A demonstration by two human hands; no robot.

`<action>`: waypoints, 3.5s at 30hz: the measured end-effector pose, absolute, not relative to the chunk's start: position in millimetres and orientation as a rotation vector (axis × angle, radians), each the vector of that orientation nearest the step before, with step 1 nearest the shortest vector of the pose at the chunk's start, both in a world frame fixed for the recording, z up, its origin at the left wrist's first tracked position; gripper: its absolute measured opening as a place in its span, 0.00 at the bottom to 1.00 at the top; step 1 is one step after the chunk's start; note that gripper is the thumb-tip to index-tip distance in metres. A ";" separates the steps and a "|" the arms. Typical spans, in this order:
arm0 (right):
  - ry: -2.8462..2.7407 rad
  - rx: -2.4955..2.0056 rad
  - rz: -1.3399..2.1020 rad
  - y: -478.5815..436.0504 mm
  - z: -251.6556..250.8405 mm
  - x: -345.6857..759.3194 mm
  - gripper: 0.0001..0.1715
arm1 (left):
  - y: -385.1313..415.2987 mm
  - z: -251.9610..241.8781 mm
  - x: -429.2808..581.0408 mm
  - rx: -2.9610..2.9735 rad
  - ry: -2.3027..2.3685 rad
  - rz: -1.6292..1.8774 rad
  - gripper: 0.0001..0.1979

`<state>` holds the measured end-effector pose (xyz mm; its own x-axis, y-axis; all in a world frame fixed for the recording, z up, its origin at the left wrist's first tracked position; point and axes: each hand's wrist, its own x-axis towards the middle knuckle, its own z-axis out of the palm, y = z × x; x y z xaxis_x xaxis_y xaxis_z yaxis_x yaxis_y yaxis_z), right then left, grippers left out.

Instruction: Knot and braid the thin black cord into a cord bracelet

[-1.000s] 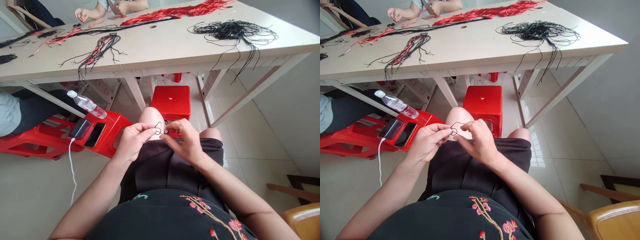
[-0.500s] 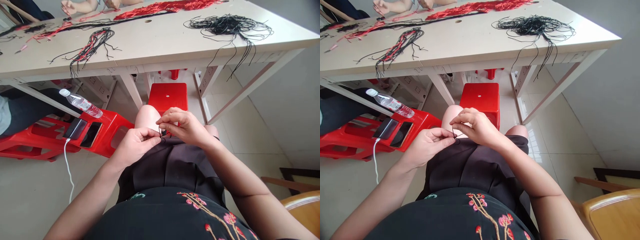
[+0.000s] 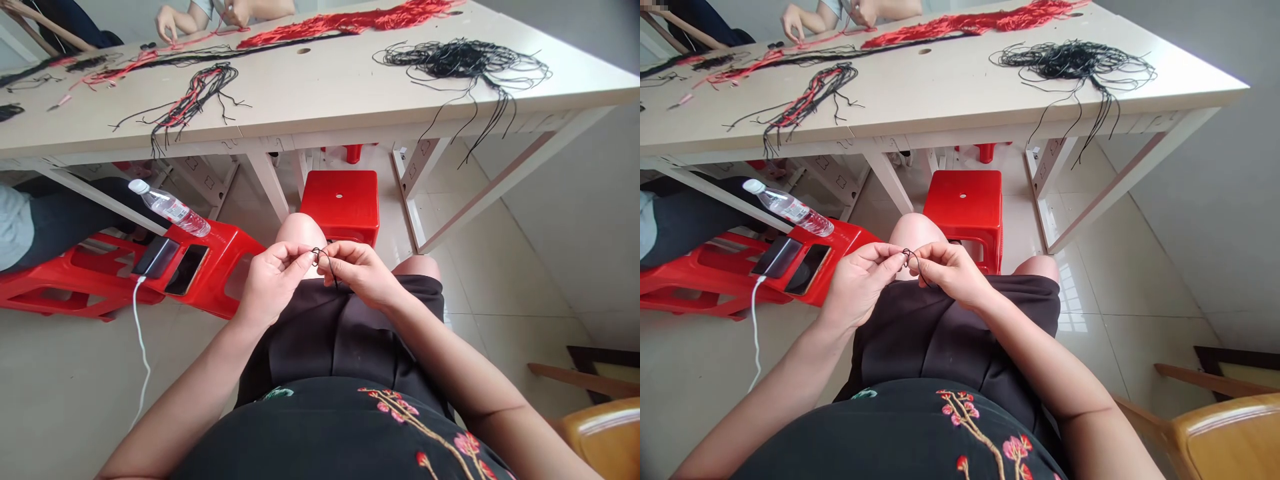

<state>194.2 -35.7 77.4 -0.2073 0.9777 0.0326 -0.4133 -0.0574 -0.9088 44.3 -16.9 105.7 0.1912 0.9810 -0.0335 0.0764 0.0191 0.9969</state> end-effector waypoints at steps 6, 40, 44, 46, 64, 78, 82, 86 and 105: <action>-1.079 -0.816 1.518 -35.8 75.6 192.7 0.12 | -20.6 105.5 45.1 1.564 1.106 1.114 0.07; -1.518 -1.247 0.409 -44.4 76.0 181.8 0.05 | -17.0 91.4 61.5 1.079 1.143 1.158 0.10; -1.378 -1.160 0.710 -47.9 78.6 185.9 0.05 | -15.6 89.6 60.0 1.189 1.158 1.188 0.09; -1.288 -1.130 0.896 -49.6 80.2 188.3 0.05 | -16.5 89.4 59.4 1.279 1.187 1.199 0.09; -1.417 -1.007 1.298 -99.5 95.5 241.0 0.06 | 3.4 84.5 51.9 1.317 1.339 1.309 0.10; -1.185 -1.179 1.395 -67.5 56.9 186.5 0.11 | -2.4 91.5 55.4 1.241 1.285 1.181 0.10; -1.702 -1.249 0.768 -63.3 60.8 189.2 0.06 | -4.0 88.8 55.5 1.289 1.276 1.094 0.09; -1.795 -1.163 0.609 -56.1 76.8 193.3 0.05 | -5.8 83.1 55.5 1.341 1.190 1.026 0.09; -1.431 -1.278 0.822 -31.9 82.8 197.2 0.07 | -12.1 106.9 56.1 0.996 1.112 0.860 0.13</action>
<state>197.2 -31.9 82.8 0.0663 0.9695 0.2358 0.2842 0.2082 -0.9359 56.1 -12.1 106.9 0.2332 0.9230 -0.3061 -0.0635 0.3286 0.9423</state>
